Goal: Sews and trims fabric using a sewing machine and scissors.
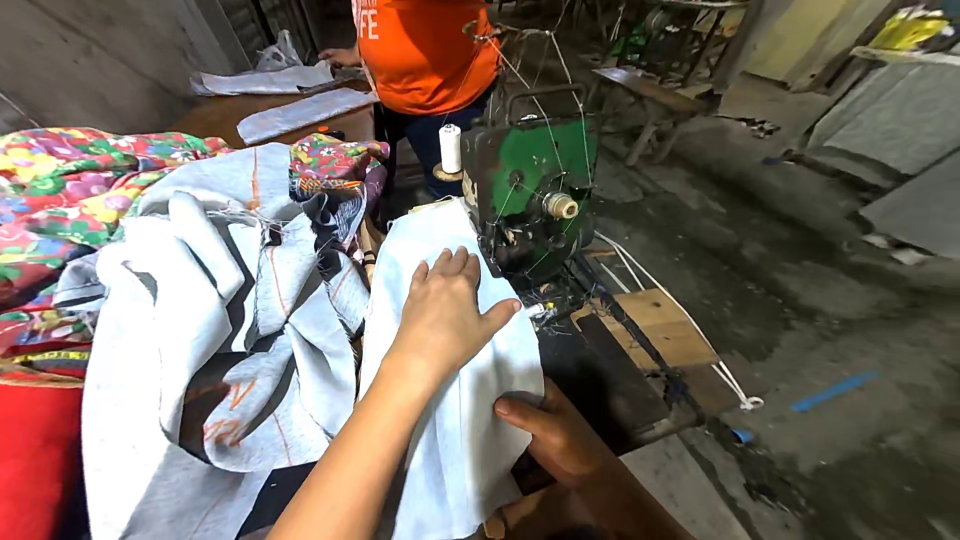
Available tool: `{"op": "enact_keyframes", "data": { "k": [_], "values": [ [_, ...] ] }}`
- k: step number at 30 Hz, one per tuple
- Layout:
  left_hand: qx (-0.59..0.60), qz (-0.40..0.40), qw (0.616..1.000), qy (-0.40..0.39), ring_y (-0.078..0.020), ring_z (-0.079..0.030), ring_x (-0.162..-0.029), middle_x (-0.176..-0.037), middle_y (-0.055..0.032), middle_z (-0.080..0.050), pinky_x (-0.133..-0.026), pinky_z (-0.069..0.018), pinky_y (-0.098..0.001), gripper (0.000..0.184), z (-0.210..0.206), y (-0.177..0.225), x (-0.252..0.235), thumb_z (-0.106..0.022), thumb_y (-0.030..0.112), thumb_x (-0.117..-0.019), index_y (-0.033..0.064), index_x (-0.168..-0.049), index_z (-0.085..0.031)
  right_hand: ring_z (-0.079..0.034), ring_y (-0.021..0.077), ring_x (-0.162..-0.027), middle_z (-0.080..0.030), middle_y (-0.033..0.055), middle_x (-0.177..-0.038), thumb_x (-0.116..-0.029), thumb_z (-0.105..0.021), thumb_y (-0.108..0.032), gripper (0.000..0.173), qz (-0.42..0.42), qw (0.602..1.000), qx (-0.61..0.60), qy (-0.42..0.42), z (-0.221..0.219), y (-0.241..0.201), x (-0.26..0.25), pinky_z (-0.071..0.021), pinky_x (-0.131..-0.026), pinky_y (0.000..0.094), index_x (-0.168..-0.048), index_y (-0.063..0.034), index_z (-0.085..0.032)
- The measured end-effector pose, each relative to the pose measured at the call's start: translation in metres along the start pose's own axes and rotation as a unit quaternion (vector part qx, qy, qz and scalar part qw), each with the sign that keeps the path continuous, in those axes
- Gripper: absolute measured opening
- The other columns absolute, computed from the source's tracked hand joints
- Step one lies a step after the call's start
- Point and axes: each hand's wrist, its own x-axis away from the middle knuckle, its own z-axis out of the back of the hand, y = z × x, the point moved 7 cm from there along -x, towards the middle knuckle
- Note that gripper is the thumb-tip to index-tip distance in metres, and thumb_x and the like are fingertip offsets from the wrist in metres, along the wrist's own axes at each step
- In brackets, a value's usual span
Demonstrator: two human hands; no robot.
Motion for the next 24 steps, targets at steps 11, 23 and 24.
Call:
{"op": "enact_keyframes", "data": {
  "k": [11, 23, 24],
  "values": [
    [0.008, -0.001, 1.000, -0.002, -0.0324, -0.034, -0.153, -0.158, -0.0174, -0.046, -0.125, -0.0188, -0.0574, 0.078, 0.000, -0.009, -0.011, -0.060, 0.058, -0.0980, 0.0000, -0.149, -0.052, -0.069, -0.0014, -0.096, -0.075, -0.0090, -0.099, -0.0933, -0.061, 0.001, 0.021, 0.068, 0.989, 0.131, 0.013, 0.003, 0.000, -0.006, -0.0575, -0.092, 0.0238, -0.112, -0.0065, -0.066],
    [-0.003, -0.003, 0.998, -0.066, -0.0307, -0.019, -0.158, -0.167, -0.0169, -0.030, -0.127, -0.0082, -0.0561, 0.102, 0.000, -0.019, -0.016, -0.062, 0.072, -0.0889, 0.0010, -0.158, -0.036, -0.069, -0.0040, -0.094, -0.075, -0.0089, -0.096, -0.0951, -0.062, -0.002, 0.014, 0.054, 0.984, 0.166, -0.046, 0.000, 0.006, -0.005, -0.0573, -0.090, 0.0210, -0.108, -0.0039, -0.069],
    [-0.007, -0.002, 0.998, -0.068, -0.0305, -0.018, -0.159, -0.168, -0.0168, -0.029, -0.127, -0.0079, -0.0558, 0.103, 0.000, -0.020, -0.016, -0.061, 0.073, -0.0888, 0.0011, -0.159, -0.035, -0.069, -0.0039, -0.094, -0.075, -0.0085, -0.096, -0.0952, -0.062, -0.003, 0.014, 0.059, 0.983, 0.169, -0.047, 0.000, 0.006, -0.007, -0.0572, -0.090, 0.0209, -0.108, -0.0035, -0.069]
  ]
}}
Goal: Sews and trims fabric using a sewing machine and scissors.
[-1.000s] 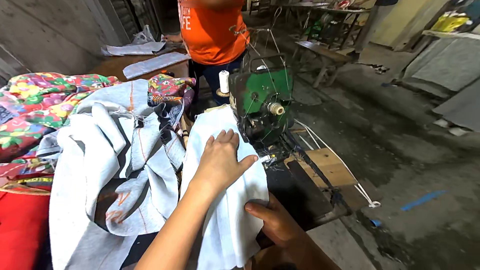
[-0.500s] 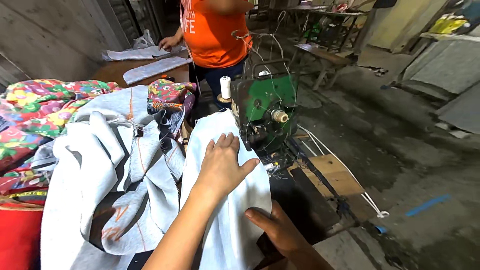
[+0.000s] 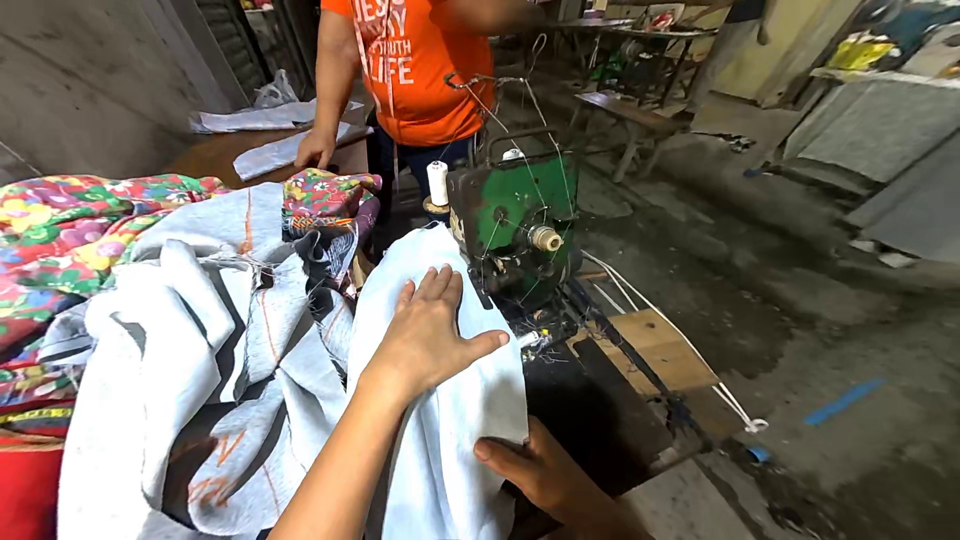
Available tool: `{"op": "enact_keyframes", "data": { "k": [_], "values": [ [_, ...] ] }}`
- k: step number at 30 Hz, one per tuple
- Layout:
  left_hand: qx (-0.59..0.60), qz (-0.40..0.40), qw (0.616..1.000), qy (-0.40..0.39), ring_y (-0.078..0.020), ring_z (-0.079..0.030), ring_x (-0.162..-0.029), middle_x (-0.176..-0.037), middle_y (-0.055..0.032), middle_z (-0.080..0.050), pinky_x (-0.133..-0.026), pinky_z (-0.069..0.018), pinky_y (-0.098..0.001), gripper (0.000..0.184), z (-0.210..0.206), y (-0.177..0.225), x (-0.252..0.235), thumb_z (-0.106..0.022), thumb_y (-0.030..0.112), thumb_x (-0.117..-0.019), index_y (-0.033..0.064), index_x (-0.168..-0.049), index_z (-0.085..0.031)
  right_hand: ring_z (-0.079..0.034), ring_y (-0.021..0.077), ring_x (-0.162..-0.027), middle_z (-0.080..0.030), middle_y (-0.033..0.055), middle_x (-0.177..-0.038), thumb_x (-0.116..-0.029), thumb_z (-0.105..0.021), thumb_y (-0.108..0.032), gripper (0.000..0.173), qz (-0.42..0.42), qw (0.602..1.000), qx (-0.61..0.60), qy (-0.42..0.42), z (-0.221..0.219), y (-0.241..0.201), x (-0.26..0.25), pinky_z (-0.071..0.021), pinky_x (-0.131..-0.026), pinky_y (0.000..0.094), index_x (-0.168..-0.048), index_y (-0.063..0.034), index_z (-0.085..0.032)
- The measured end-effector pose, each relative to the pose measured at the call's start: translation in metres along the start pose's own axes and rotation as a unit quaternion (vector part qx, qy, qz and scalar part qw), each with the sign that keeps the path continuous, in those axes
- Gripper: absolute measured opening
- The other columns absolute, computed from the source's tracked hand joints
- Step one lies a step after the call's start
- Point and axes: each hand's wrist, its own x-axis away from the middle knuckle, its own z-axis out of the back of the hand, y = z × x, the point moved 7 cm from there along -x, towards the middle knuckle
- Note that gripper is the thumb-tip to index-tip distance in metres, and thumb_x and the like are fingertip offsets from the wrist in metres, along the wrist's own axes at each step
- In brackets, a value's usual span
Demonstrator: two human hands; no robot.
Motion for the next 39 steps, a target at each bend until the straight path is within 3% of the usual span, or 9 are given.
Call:
{"op": "enact_keyframes", "data": {
  "k": [13, 19, 23, 25, 29, 33, 39],
  "values": [
    [0.007, 0.009, 1.000, 0.018, -0.0295, -0.018, -0.159, -0.168, -0.0152, -0.029, -0.127, -0.0083, -0.0551, 0.102, 0.002, -0.008, -0.008, -0.061, 0.071, -0.0898, 0.0019, -0.159, -0.034, -0.066, -0.0065, -0.093, -0.073, -0.0044, -0.095, -0.0956, -0.063, -0.009, 0.016, -0.004, 0.997, 0.071, 0.019, 0.000, -0.001, 0.002, -0.0550, -0.089, 0.0170, -0.105, 0.0029, -0.068],
    [-0.003, -0.006, 1.000, 0.011, -0.0321, -0.019, -0.158, -0.168, -0.0173, -0.028, -0.127, -0.0096, -0.0559, 0.101, 0.006, -0.009, -0.013, -0.062, 0.069, -0.0910, 0.0006, -0.159, -0.033, -0.064, -0.0065, -0.097, -0.072, 0.0008, -0.099, -0.0995, -0.059, -0.010, 0.020, 0.070, 0.991, 0.113, -0.013, -0.005, -0.001, 0.003, -0.0524, -0.091, 0.0165, -0.106, 0.0065, -0.068],
    [-0.005, -0.012, 1.000, 0.016, -0.0325, -0.020, -0.158, -0.168, -0.0176, -0.029, -0.126, -0.0093, -0.0581, 0.100, 0.010, -0.012, -0.016, -0.061, 0.069, -0.0917, 0.0002, -0.159, -0.033, -0.064, -0.0078, -0.095, -0.072, -0.0010, -0.097, -0.0981, -0.059, -0.006, 0.017, 0.049, 0.994, 0.101, -0.011, -0.005, -0.004, -0.001, -0.0523, -0.090, 0.0159, -0.103, 0.0062, -0.069],
    [-0.007, -0.028, 0.999, 0.045, -0.0348, -0.022, -0.157, -0.165, -0.0192, -0.033, -0.125, -0.0105, -0.0605, 0.094, 0.012, -0.010, -0.014, -0.062, 0.065, -0.0936, -0.0007, -0.156, -0.039, -0.064, -0.0078, -0.094, -0.072, -0.0024, -0.096, -0.0980, -0.057, -0.005, 0.017, 0.036, 0.995, 0.093, -0.010, -0.004, -0.004, -0.002, -0.0524, -0.090, 0.0162, -0.102, 0.0054, -0.070],
    [-0.021, -0.139, 0.975, 0.173, -0.0410, -0.041, -0.147, -0.148, -0.0239, -0.055, -0.121, -0.0262, -0.0627, 0.059, 0.010, 0.014, 0.017, -0.069, 0.039, -0.0969, -0.0052, -0.135, -0.063, -0.065, -0.0068, -0.092, -0.073, -0.0070, -0.094, -0.0987, -0.056, -0.004, 0.015, 0.016, 0.997, 0.068, -0.018, -0.004, -0.003, -0.003, -0.0543, -0.089, 0.0180, -0.102, 0.0007, -0.071],
    [0.014, -0.112, 0.988, 0.109, -0.0326, -0.047, -0.146, -0.149, -0.0177, -0.057, -0.123, -0.0279, -0.0557, 0.058, -0.008, 0.015, 0.030, -0.055, 0.044, -0.1043, -0.0019, -0.140, -0.061, -0.066, -0.0046, -0.094, -0.073, -0.0079, -0.097, -0.0989, -0.057, -0.005, 0.015, 0.010, 0.998, 0.053, -0.044, -0.002, -0.004, -0.007, -0.0549, -0.091, 0.0207, -0.105, -0.0026, -0.070],
    [0.036, -0.082, 0.993, 0.079, -0.0304, -0.040, -0.150, -0.154, -0.0158, -0.052, -0.125, -0.0221, -0.0559, 0.070, -0.007, 0.010, 0.028, -0.060, 0.053, -0.0994, 0.0001, -0.145, -0.057, -0.065, -0.0064, -0.095, -0.073, -0.0065, -0.097, -0.1001, -0.058, -0.008, 0.016, 0.068, 0.991, 0.081, -0.081, 0.001, -0.006, -0.013, -0.0547, -0.089, 0.0188, -0.105, 0.0008, -0.070]
  ]
}}
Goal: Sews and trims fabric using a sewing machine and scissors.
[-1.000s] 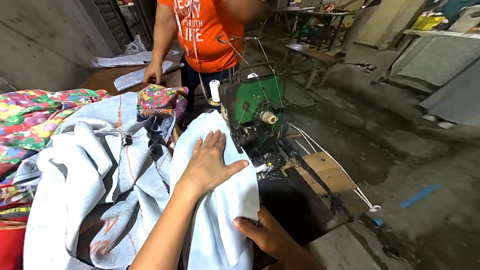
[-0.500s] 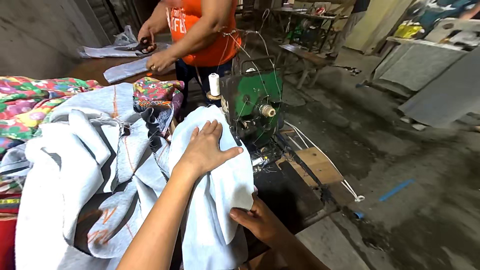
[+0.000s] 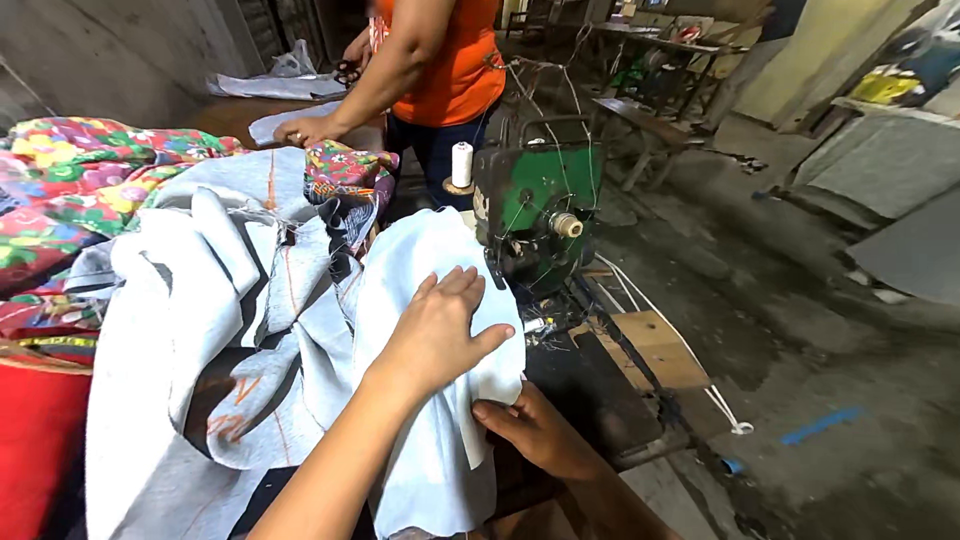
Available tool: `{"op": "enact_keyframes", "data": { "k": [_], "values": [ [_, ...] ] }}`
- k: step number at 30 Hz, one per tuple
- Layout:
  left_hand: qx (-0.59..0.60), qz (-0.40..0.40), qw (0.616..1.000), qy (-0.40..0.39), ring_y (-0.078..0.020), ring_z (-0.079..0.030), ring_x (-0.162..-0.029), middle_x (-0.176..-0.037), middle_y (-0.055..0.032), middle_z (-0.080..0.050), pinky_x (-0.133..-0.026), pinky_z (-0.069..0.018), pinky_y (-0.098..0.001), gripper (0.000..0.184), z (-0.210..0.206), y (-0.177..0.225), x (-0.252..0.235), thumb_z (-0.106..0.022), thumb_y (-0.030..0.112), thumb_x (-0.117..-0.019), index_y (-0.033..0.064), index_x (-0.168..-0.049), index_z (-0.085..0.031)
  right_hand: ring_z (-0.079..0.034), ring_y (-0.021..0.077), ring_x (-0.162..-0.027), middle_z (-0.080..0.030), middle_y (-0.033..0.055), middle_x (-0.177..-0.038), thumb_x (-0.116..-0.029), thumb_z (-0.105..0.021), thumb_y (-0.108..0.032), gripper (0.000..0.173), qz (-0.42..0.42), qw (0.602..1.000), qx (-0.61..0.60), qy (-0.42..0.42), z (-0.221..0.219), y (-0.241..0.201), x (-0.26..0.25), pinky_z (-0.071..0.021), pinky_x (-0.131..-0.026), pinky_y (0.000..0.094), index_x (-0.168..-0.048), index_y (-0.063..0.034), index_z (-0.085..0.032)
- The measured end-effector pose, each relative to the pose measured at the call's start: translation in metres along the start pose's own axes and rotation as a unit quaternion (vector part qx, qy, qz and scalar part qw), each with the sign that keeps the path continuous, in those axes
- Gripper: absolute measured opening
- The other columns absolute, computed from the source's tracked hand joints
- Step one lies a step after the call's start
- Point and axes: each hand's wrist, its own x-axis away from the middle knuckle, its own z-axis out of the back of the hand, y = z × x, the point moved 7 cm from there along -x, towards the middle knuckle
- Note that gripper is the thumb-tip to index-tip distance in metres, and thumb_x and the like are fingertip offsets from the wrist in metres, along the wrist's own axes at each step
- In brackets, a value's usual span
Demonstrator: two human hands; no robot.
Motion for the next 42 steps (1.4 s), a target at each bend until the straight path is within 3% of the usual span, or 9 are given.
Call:
{"op": "enact_keyframes", "data": {
  "k": [8, 14, 18, 21, 23, 26, 28, 33, 42],
  "values": [
    [-0.010, 0.017, 1.000, 0.003, -0.0282, -0.038, -0.151, -0.156, -0.0151, -0.050, -0.126, -0.0193, -0.0550, 0.075, 0.000, -0.002, -0.003, -0.060, 0.058, -0.0977, 0.0004, -0.146, -0.055, -0.064, -0.0075, -0.095, -0.073, -0.0086, -0.097, -0.1027, -0.056, -0.013, 0.018, 0.022, 1.000, -0.008, -0.014, 0.010, 0.001, 0.002, -0.0534, -0.087, 0.0170, -0.104, -0.0029, -0.071],
    [-0.011, 0.015, 1.000, 0.007, -0.0288, -0.038, -0.151, -0.156, -0.0154, -0.050, -0.125, -0.0200, -0.0559, 0.077, 0.001, -0.006, -0.005, -0.060, 0.060, -0.0965, 0.0013, -0.147, -0.055, -0.060, -0.0068, -0.087, -0.068, -0.0011, -0.090, -0.1053, -0.054, -0.022, 0.029, 0.071, 0.995, 0.064, -0.025, 0.020, -0.007, 0.009, -0.0500, -0.081, 0.0139, -0.101, 0.0028, -0.068],
    [-0.009, 0.011, 1.000, 0.016, -0.0298, -0.040, -0.150, -0.154, -0.0159, -0.053, -0.125, -0.0213, -0.0563, 0.076, 0.004, -0.010, -0.008, -0.059, 0.059, -0.0964, 0.0014, -0.145, -0.057, -0.066, -0.0034, -0.083, -0.071, -0.0011, -0.093, -0.1076, -0.047, -0.038, 0.040, 0.106, 0.974, 0.179, 0.092, 0.059, -0.007, 0.015, -0.0557, -0.075, 0.0160, -0.103, -0.0063, -0.070],
    [-0.008, 0.026, 1.000, 0.002, -0.0291, -0.038, -0.151, -0.156, -0.0151, -0.050, -0.126, -0.0204, -0.0553, 0.077, 0.003, -0.011, -0.009, -0.060, 0.060, -0.0963, 0.0023, -0.147, -0.055, -0.058, -0.0076, -0.070, -0.069, -0.0018, -0.084, -0.1062, -0.048, -0.028, 0.036, 0.098, 0.942, 0.243, 0.211, 0.091, 0.001, 0.029, -0.0493, -0.065, 0.0107, -0.100, -0.0004, -0.070],
    [-0.014, 0.017, 1.000, 0.016, -0.0301, -0.039, -0.151, -0.155, -0.0149, -0.051, -0.125, -0.0214, -0.0560, 0.073, 0.003, -0.011, -0.009, -0.059, 0.058, -0.0972, 0.0033, -0.146, -0.057, -0.053, -0.0089, -0.064, -0.066, -0.0025, -0.078, -0.1042, -0.048, -0.020, 0.030, 0.090, 0.932, 0.263, 0.235, 0.099, 0.006, 0.034, -0.0452, -0.060, 0.0080, -0.099, 0.0020, -0.069],
    [-0.039, -0.075, 0.989, 0.120, -0.0358, -0.053, -0.139, -0.138, -0.0147, -0.066, -0.117, -0.0354, -0.0610, 0.047, 0.001, 0.004, -0.001, -0.059, 0.040, -0.1001, 0.0049, -0.129, -0.072, -0.055, -0.0049, -0.064, -0.065, 0.0020, -0.075, -0.1033, -0.049, -0.019, 0.030, 0.091, 0.926, 0.299, 0.213, 0.095, 0.008, 0.034, -0.0460, -0.063, 0.0099, -0.098, 0.0020, -0.069],
    [-0.054, -0.104, 0.983, 0.144, -0.0330, -0.061, -0.131, -0.129, -0.0128, -0.071, -0.114, -0.0416, -0.0585, 0.041, -0.003, 0.013, 0.008, -0.057, 0.035, -0.1008, 0.0040, -0.121, -0.075, -0.057, -0.0024, -0.066, -0.065, 0.0046, -0.075, -0.1023, -0.051, -0.018, 0.028, 0.108, 0.921, 0.315, 0.200, 0.089, 0.009, 0.035, -0.0465, -0.065, 0.0099, -0.096, 0.0015, -0.069],
    [-0.040, -0.082, 0.989, 0.120, -0.0300, -0.063, -0.130, -0.131, -0.0118, -0.071, -0.112, -0.0442, -0.0567, 0.049, -0.003, 0.010, 0.010, -0.055, 0.042, -0.1014, 0.0033, -0.126, -0.073, -0.055, -0.0047, -0.064, -0.063, 0.0034, -0.073, -0.1014, -0.051, -0.015, 0.026, 0.119, 0.919, 0.315, 0.206, 0.088, 0.009, 0.036, -0.0445, -0.064, 0.0073, -0.093, 0.0019, -0.069],
    [-0.055, -0.021, 0.996, 0.062, -0.0311, -0.055, -0.138, -0.142, -0.0129, -0.064, -0.117, -0.0377, -0.0572, 0.052, -0.002, 0.012, 0.003, -0.056, 0.044, -0.1032, 0.0042, -0.134, -0.068, -0.054, -0.0071, -0.064, -0.061, -0.0003, -0.070, -0.1010, -0.049, -0.015, 0.028, 0.099, 0.920, 0.302, 0.230, 0.093, 0.006, 0.036, -0.0444, -0.063, 0.0072, -0.091, 0.0023, -0.069]
  ]
}}
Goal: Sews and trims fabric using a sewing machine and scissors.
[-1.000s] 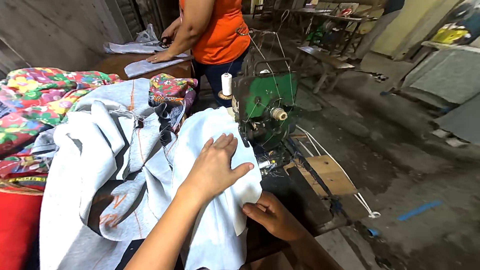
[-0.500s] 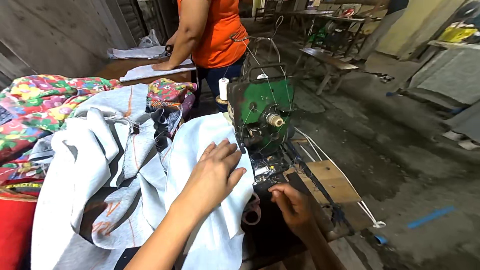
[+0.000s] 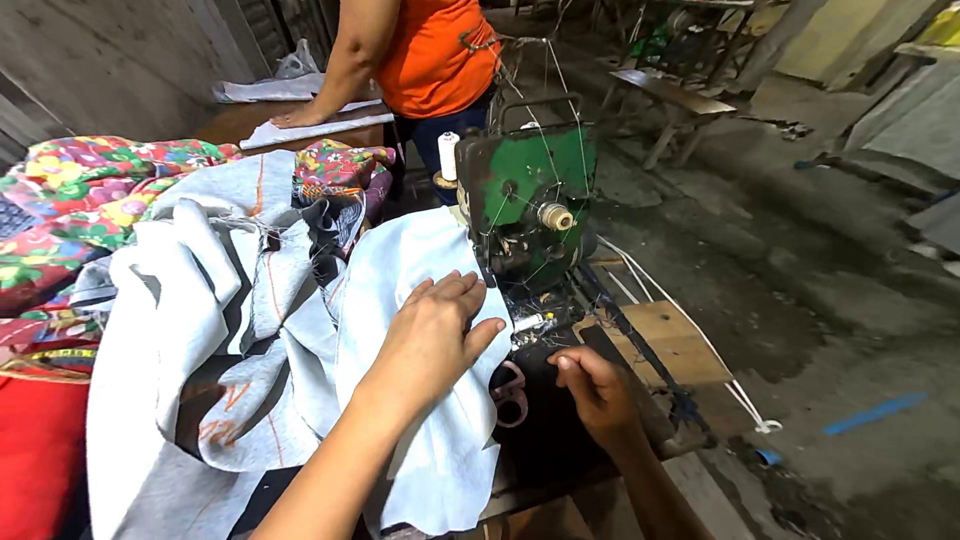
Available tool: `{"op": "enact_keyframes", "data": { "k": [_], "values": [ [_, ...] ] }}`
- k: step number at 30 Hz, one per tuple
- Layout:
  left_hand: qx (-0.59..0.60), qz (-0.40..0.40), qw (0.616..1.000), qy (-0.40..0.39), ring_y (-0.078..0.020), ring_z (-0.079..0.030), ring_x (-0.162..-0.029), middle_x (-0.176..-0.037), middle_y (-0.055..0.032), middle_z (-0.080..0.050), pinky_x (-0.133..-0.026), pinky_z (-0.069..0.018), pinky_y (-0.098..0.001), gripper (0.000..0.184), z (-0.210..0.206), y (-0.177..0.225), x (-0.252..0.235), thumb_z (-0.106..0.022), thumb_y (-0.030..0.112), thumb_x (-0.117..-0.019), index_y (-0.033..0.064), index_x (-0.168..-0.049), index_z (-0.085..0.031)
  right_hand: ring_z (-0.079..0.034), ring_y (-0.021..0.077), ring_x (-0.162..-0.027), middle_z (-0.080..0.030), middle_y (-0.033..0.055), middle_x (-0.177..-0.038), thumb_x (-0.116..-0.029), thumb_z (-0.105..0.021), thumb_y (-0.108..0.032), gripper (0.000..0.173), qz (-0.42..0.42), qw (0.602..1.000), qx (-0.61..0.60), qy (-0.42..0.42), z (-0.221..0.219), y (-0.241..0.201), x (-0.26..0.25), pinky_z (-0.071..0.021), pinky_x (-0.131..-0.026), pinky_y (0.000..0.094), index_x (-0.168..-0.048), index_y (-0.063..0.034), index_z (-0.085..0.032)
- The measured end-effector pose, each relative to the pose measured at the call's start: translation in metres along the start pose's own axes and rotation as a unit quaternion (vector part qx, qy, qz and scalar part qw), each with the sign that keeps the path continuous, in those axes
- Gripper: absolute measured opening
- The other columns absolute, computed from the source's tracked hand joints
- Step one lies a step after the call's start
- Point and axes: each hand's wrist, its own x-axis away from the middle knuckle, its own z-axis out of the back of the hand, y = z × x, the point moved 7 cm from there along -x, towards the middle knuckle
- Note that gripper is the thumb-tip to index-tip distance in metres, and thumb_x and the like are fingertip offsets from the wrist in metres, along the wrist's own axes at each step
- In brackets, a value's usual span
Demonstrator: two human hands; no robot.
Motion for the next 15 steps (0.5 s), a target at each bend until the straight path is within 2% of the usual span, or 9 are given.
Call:
{"op": "enact_keyframes", "data": {
  "k": [7, 15],
  "values": [
    [0.001, 0.017, 0.999, -0.027, -0.0316, -0.050, -0.143, -0.147, -0.0141, -0.060, -0.119, -0.0334, -0.0568, 0.059, 0.000, 0.001, -0.005, -0.056, 0.048, -0.1028, 0.0037, -0.141, -0.063, -0.052, -0.0074, -0.061, -0.061, -0.0003, -0.068, -0.0993, -0.049, -0.014, 0.029, -0.025, 1.000, 0.012, 0.007, 0.001, -0.001, -0.001, -0.0428, -0.060, 0.0071, -0.090, 0.0038, -0.070],
    [-0.014, 0.045, 0.998, -0.038, -0.0330, -0.049, -0.144, -0.149, -0.0158, -0.058, -0.119, -0.0334, -0.0575, 0.060, -0.001, 0.004, -0.010, -0.056, 0.049, -0.1034, 0.0022, -0.142, -0.061, -0.052, -0.0065, -0.061, -0.060, -0.0004, -0.068, -0.0996, -0.049, -0.015, 0.029, -0.022, 1.000, 0.016, 0.014, 0.002, 0.002, 0.000, -0.0437, -0.060, 0.0081, -0.089, 0.0033, -0.070]
  ]
}}
